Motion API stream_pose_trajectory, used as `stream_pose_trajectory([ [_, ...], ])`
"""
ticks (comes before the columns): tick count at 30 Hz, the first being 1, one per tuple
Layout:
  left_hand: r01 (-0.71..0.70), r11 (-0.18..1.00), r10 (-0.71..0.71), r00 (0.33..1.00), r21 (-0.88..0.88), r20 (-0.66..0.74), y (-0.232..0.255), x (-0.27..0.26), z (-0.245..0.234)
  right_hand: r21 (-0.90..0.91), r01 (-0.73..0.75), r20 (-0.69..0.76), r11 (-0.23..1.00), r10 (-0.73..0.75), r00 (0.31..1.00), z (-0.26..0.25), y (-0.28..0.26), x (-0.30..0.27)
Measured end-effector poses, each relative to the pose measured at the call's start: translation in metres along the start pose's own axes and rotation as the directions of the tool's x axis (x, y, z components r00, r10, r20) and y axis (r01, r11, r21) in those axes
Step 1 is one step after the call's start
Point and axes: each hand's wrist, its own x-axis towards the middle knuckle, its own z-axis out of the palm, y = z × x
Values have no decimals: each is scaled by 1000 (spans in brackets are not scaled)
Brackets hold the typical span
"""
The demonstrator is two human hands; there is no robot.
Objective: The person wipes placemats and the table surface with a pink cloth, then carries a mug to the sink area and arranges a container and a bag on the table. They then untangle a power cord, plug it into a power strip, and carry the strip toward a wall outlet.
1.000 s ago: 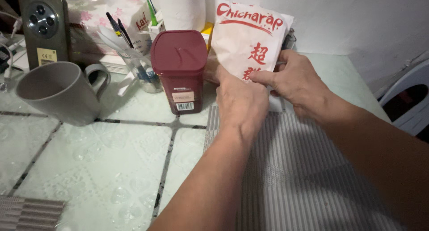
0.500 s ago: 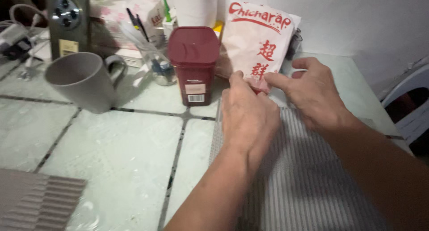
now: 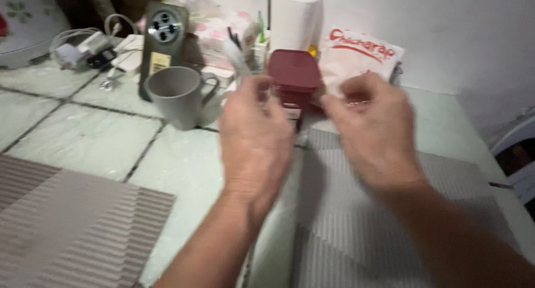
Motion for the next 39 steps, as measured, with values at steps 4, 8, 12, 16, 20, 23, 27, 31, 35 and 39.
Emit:
stream_pose_trajectory([
  [4, 61, 992, -46, 989, 108, -138, -26, 15, -56, 76, -64, 213, 995, 46, 976, 43, -44, -12],
  [8, 201, 964, -163, 964, 174, -209, -51, 33, -94, 89, 11, 297, 996, -37, 954, 84, -78, 0],
  [12, 306, 931, -271, 944, 200, -186, -81, 52, -116, 49, 112, 347, 992, -122, 930, 120, -90, 23],
  [16, 326, 917, -327, 944, 230, -36, -103, 81, -121, -38, 113, 357, 993, -92, 930, 149, -92, 42],
  [20, 207, 972, -221, 967, 107, 130, -125, 94, -116, -61, 291, 415, 955, -241, 877, 172, -84, 66],
  [23, 199, 980, -194, 963, -5, 187, -131, 97, -104, -45, 359, 432, 932, -306, 848, 187, -75, 78],
  [27, 241, 970, -234, 949, -7, 213, -128, 103, -97, -67, 271, 535, 960, -195, 822, 197, -74, 87],
  [31, 238, 971, -227, 951, -29, 208, -132, 99, -94, -28, 362, 493, 932, -303, 816, 197, -67, 83],
  [35, 165, 985, -155, 973, -46, 171, -131, 94, -93, -111, 236, 526, 965, -144, 838, 189, -69, 79],
  [39, 197, 979, -185, 966, -50, 180, -125, 88, -100, -68, 40, 579, 997, 7, 815, 174, -82, 64],
])
